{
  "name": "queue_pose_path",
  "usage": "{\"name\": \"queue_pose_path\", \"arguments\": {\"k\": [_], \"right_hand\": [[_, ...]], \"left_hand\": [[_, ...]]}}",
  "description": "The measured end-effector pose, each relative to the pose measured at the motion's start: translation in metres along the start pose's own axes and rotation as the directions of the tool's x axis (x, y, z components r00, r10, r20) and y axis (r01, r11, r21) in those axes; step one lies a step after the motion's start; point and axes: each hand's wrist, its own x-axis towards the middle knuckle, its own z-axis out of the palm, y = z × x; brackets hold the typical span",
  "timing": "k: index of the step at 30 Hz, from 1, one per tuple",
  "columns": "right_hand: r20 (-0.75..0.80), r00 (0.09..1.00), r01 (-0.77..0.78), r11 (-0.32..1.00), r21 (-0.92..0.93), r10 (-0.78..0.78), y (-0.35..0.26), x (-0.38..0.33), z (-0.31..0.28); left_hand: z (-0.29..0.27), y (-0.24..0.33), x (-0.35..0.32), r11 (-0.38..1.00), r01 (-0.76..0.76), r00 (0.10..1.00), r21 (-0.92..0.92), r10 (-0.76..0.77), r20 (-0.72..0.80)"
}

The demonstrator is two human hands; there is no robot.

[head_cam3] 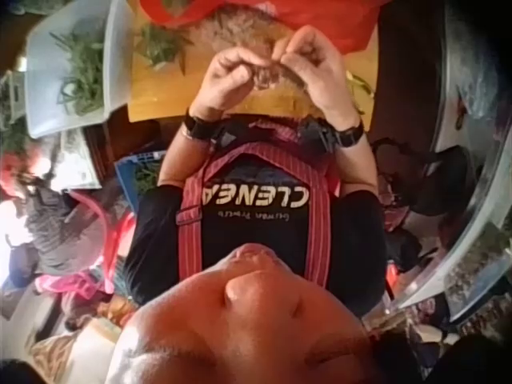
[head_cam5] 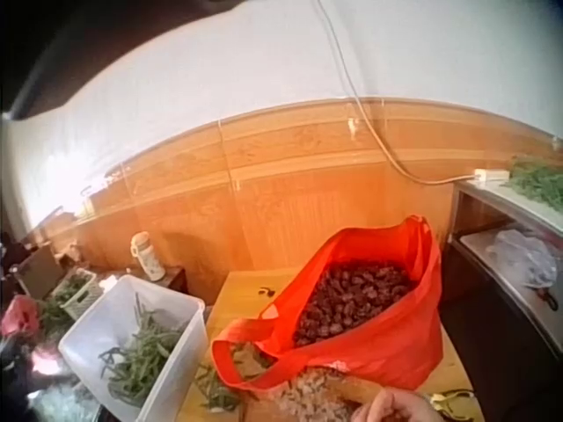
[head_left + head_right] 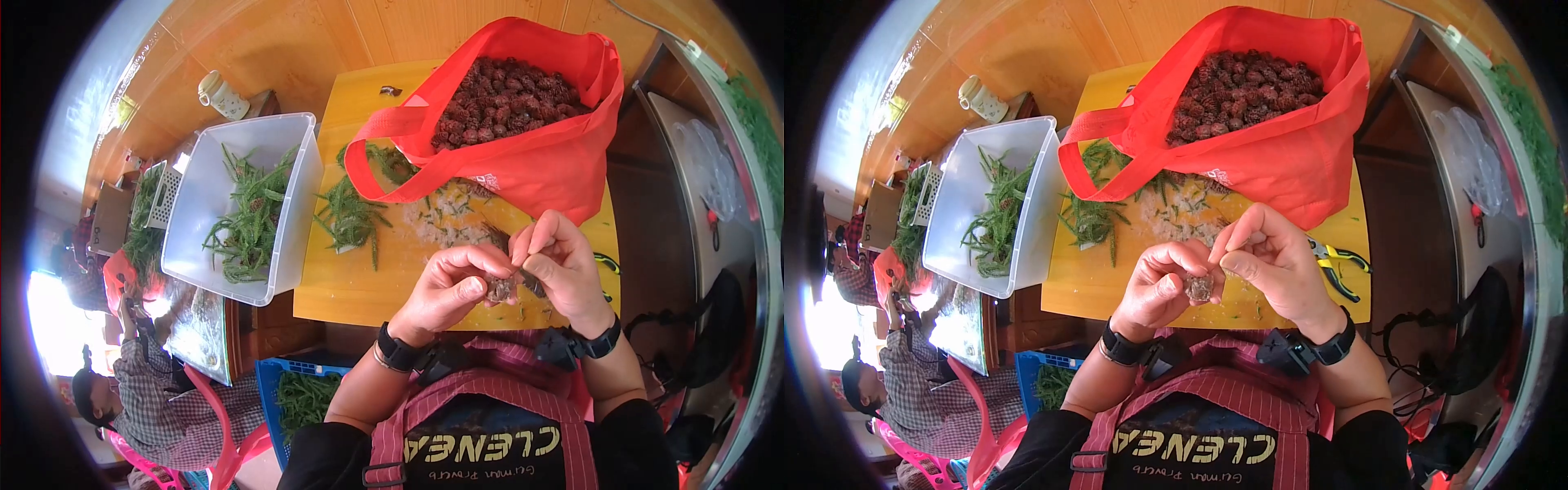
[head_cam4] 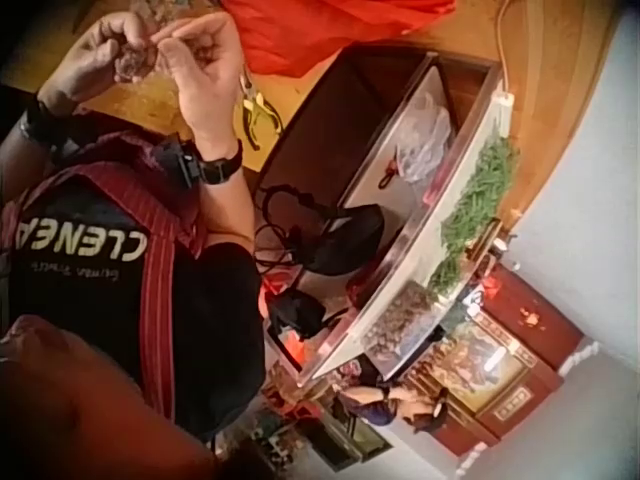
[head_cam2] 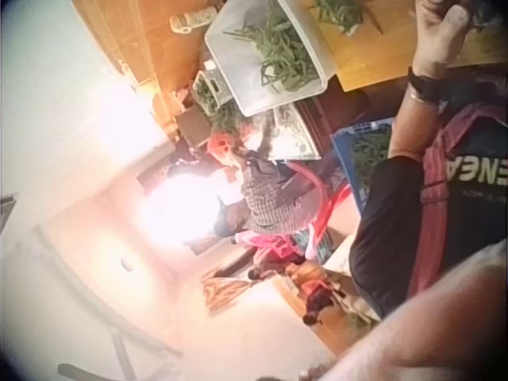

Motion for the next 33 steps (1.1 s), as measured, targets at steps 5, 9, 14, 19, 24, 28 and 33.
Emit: {"name": "queue_pose_path", "arguments": {"k": [5, 9, 14, 19, 24, 28, 33], "right_hand": [[0.131, 0.991, -0.016, 0.998, -0.058, 0.024, -0.012, 0.007, 0.001], [0.262, 0.965, 0.016, 0.998, -0.065, 0.002, -0.011, 0.012, 0.001], [0.391, 0.920, -0.004, 0.998, -0.062, 0.028, -0.004, 0.011, 0.002], [0.456, 0.889, 0.007, 0.997, -0.075, 0.028, -0.003, 0.011, 0.000], [0.256, 0.966, -0.034, 0.999, -0.008, 0.035, -0.005, 0.010, 0.009], [0.297, 0.955, 0.037, 0.999, -0.037, -0.025, -0.002, 0.009, 0.002], [0.102, 0.991, 0.069, 0.989, 0.133, -0.083, 0.001, 0.007, 0.011]], "left_hand": [[0.002, 0.002, -0.003, 0.994, 0.079, 0.997, -0.071, -0.080, -0.011], [0.001, 0.005, -0.004, 0.988, 0.123, 0.992, -0.097, -0.122, 0.016], [0.004, 0.011, -0.005, 0.972, 0.228, 0.973, -0.058, -0.227, 0.032], [0.006, 0.014, -0.008, 0.949, 0.303, 0.952, -0.084, -0.305, -0.014], [-0.005, 0.010, -0.010, 0.957, 0.256, 0.966, -0.137, -0.257, 0.011], [0.001, 0.016, -0.009, 0.979, 0.202, 0.979, 0.012, -0.202, -0.035], [0.012, 0.026, -0.007, 0.972, 0.196, 0.979, 0.132, -0.186, -0.086]]}}
